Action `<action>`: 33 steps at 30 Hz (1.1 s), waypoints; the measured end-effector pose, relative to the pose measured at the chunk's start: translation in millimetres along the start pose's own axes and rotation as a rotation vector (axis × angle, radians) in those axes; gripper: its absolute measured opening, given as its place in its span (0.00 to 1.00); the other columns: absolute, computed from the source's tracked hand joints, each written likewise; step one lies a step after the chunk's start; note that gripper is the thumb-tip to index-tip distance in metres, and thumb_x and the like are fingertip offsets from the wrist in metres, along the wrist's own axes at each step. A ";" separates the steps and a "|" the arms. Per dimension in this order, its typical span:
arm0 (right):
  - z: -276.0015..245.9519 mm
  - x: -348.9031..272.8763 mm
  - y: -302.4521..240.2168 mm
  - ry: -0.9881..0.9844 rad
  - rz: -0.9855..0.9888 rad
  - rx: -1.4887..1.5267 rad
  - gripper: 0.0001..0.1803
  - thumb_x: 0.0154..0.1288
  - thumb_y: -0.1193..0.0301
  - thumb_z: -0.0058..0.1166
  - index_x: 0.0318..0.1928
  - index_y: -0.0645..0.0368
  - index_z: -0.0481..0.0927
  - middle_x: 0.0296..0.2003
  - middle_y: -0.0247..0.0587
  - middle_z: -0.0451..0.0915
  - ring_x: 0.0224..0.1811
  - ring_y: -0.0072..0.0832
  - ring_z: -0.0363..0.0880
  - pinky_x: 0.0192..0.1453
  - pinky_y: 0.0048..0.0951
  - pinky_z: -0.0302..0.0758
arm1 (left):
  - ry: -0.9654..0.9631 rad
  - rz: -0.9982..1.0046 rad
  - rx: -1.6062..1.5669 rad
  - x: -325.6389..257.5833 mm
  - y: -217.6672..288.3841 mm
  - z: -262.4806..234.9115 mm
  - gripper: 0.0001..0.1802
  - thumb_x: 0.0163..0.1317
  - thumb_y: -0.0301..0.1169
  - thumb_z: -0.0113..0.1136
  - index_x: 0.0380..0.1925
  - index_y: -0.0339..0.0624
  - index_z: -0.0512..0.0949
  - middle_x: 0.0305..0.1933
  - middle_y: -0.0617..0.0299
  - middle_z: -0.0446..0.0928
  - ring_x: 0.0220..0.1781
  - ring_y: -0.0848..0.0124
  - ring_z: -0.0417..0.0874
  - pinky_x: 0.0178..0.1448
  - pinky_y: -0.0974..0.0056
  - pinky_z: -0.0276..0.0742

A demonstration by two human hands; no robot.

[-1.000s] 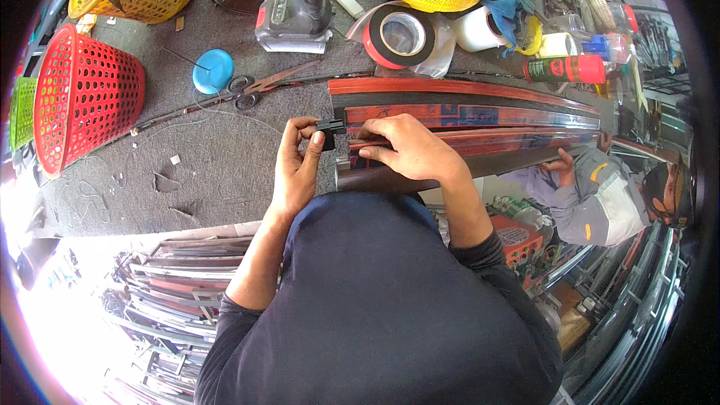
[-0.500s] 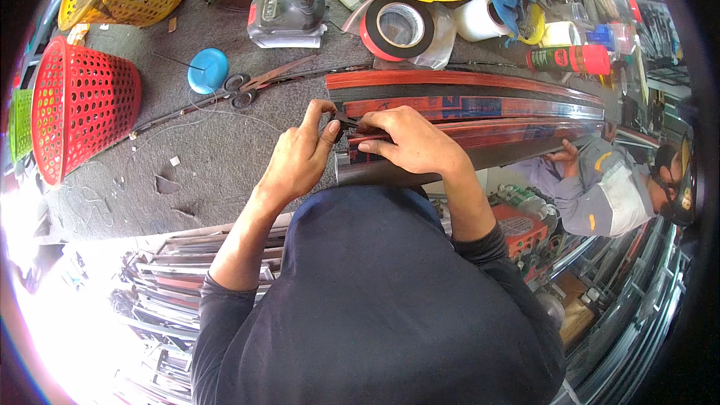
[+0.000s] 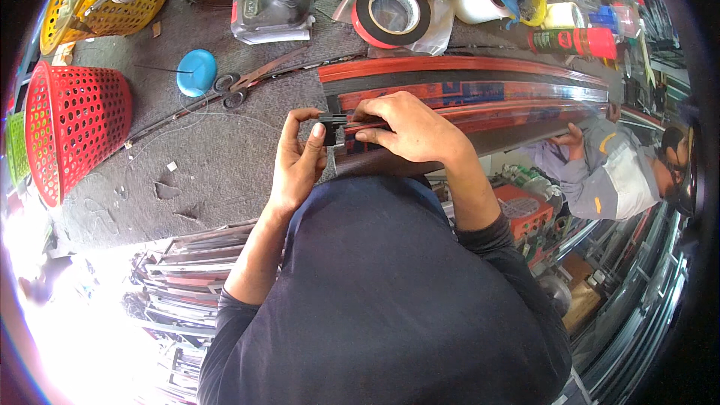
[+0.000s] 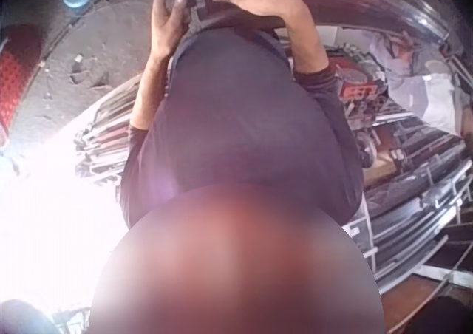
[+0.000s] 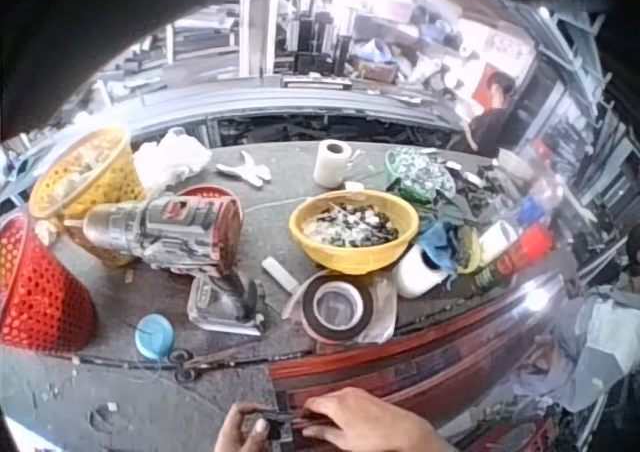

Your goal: The person cuts a protective film from a long metal profile using scissors, then attaches small black plastic clips to the profile ends. They align and press the clips into place, then handle additional profiles and a red plastic strip, arranging them on the workbench.

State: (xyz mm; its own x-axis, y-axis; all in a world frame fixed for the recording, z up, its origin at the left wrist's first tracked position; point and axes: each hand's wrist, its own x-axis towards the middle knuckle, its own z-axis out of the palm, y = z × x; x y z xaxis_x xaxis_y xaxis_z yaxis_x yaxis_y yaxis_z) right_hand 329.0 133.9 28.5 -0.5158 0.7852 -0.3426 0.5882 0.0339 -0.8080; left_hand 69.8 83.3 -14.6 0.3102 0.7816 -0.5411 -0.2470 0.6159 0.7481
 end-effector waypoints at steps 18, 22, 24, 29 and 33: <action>-2.1 5.3 2.5 0.008 0.003 0.022 0.16 0.75 0.67 0.74 0.53 0.67 0.90 0.47 0.62 0.93 0.53 0.62 0.92 0.58 0.56 0.86 | 0.029 -0.129 -0.028 4.0 2.5 -0.1 0.20 0.89 0.43 0.66 0.70 0.49 0.76 0.24 0.78 0.70 0.22 0.86 0.61 0.25 0.71 0.55; -4.7 6.3 3.4 -0.006 0.013 -0.010 0.17 0.75 0.69 0.74 0.55 0.69 0.90 0.48 0.62 0.93 0.53 0.60 0.93 0.58 0.52 0.87 | 0.025 -0.085 0.021 3.9 -0.9 0.9 0.19 0.90 0.44 0.65 0.70 0.51 0.76 0.24 0.78 0.68 0.22 0.86 0.61 0.24 0.71 0.54; -5.9 6.8 3.0 -0.008 0.012 -0.006 0.17 0.75 0.69 0.74 0.56 0.69 0.90 0.48 0.62 0.93 0.54 0.60 0.93 0.59 0.52 0.87 | 0.033 -0.048 0.126 3.7 -2.7 1.3 0.19 0.91 0.46 0.63 0.71 0.52 0.75 0.23 0.79 0.64 0.22 0.85 0.60 0.24 0.71 0.52; -7.2 9.2 1.4 -0.003 0.018 -0.006 0.18 0.75 0.68 0.75 0.56 0.69 0.90 0.50 0.61 0.93 0.55 0.60 0.93 0.59 0.52 0.88 | 0.094 -0.026 0.075 1.9 -1.1 5.2 0.19 0.91 0.46 0.62 0.71 0.53 0.73 0.25 0.77 0.66 0.23 0.85 0.61 0.24 0.72 0.54; -7.9 10.0 1.5 -0.005 0.006 -0.013 0.18 0.75 0.69 0.74 0.57 0.69 0.89 0.51 0.62 0.93 0.56 0.60 0.93 0.60 0.52 0.88 | 0.180 -0.013 -0.022 5.2 3.2 10.6 0.19 0.91 0.46 0.63 0.69 0.52 0.73 0.23 0.76 0.68 0.20 0.86 0.62 0.22 0.72 0.56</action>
State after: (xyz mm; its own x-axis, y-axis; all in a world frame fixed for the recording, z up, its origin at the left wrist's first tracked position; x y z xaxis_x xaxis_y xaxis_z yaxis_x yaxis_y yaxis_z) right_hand 329.7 146.7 27.6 -0.5154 0.7824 -0.3497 0.5994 0.0375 -0.7996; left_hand 80.3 88.3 -10.9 0.1445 0.7776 -0.6120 -0.2644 0.6263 0.7334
